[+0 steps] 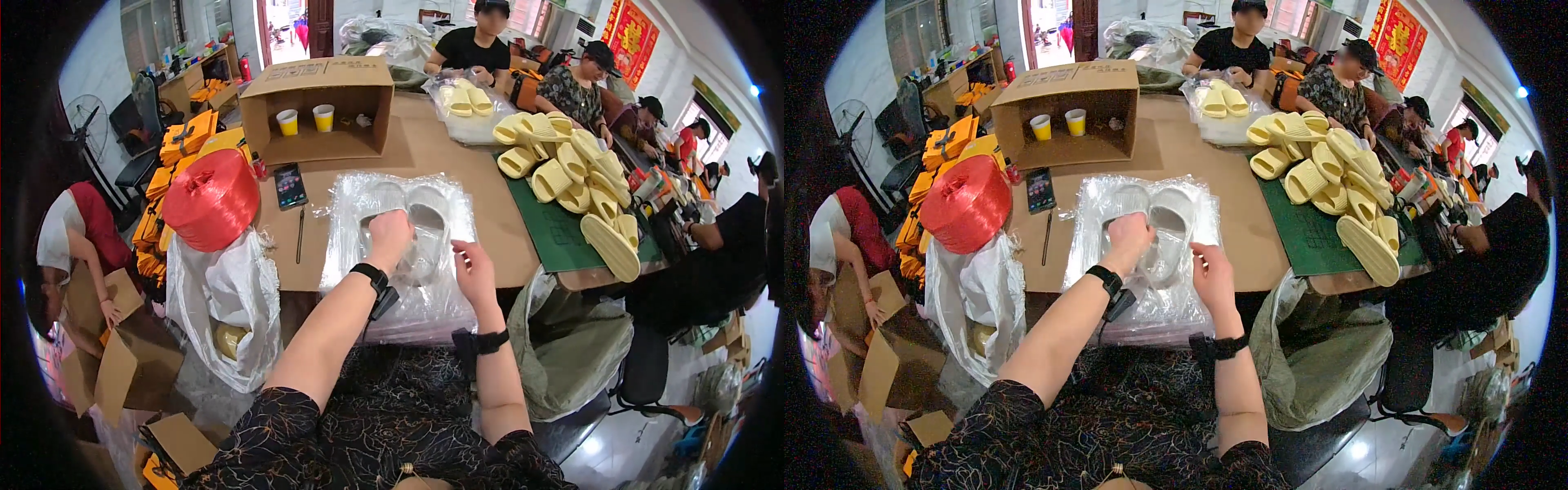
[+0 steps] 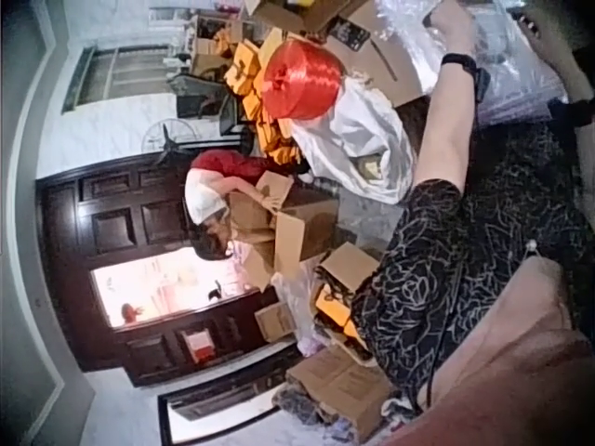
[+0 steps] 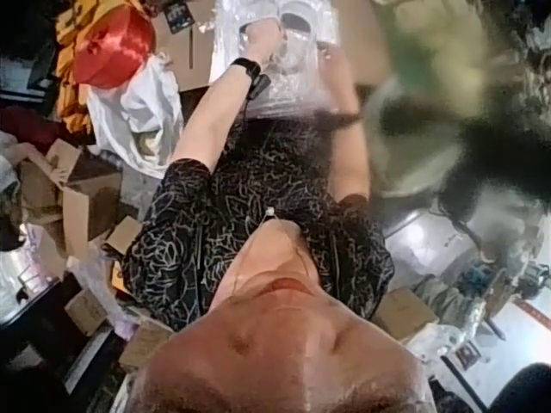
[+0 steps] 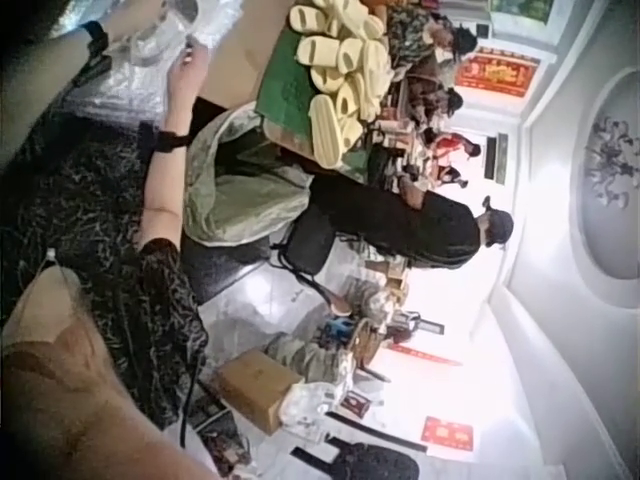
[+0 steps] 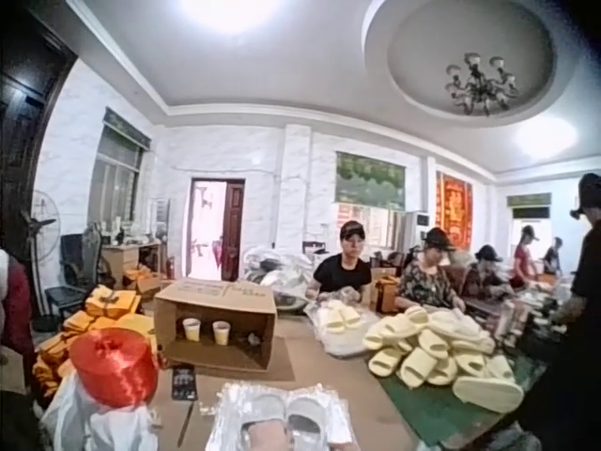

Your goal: Packing pairs of slippers/sandals into plastic bags at a manufacturing workstation.

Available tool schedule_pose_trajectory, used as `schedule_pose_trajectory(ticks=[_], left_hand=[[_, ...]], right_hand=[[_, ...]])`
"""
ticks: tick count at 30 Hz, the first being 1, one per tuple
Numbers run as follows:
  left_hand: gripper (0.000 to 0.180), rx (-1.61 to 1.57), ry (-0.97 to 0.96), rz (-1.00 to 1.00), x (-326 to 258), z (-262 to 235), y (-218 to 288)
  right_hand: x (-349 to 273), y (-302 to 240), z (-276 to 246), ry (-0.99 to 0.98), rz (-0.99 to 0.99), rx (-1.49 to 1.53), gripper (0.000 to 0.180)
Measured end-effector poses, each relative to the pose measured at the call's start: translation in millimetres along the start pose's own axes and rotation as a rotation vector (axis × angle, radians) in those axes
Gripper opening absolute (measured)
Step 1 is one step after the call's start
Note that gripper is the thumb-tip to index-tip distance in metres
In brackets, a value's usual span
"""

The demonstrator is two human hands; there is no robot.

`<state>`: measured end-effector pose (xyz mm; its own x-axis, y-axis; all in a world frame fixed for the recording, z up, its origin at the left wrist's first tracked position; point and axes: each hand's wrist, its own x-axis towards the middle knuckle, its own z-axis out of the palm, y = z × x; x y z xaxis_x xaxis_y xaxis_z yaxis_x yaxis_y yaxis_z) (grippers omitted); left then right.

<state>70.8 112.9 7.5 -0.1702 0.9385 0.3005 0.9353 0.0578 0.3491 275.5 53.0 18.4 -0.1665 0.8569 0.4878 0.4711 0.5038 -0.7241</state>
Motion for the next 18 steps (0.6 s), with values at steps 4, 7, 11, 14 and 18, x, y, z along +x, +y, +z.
schedule_pose_trajectory(ticks=[4, 7, 11, 14, 18], left_hand=[[0.029, -0.026, 0.028, -0.030, 6, 1, 13], [0.027, -0.032, 0.022, -0.022, 1, -8, 25], [0.036, -0.182, 0.119, 0.006, -11, 8, 8], [0.033, -0.193, 0.111, -0.017, -20, -1, 0], [0.032, -0.121, 0.129, 0.003, -18, 9, 4]], right_hand=[[7, 57, 34, 0.177, 0.252, -0.090, 0.023], [5, 62, 34, 0.245, 0.300, -0.044, 0.022], [-4, 59, 40, 0.303, 0.281, 0.010, 0.020], [-10, 54, 53, 0.330, 0.252, 0.017, 0.017], [-17, 48, 48, 0.351, 0.297, -0.072, 0.014]])
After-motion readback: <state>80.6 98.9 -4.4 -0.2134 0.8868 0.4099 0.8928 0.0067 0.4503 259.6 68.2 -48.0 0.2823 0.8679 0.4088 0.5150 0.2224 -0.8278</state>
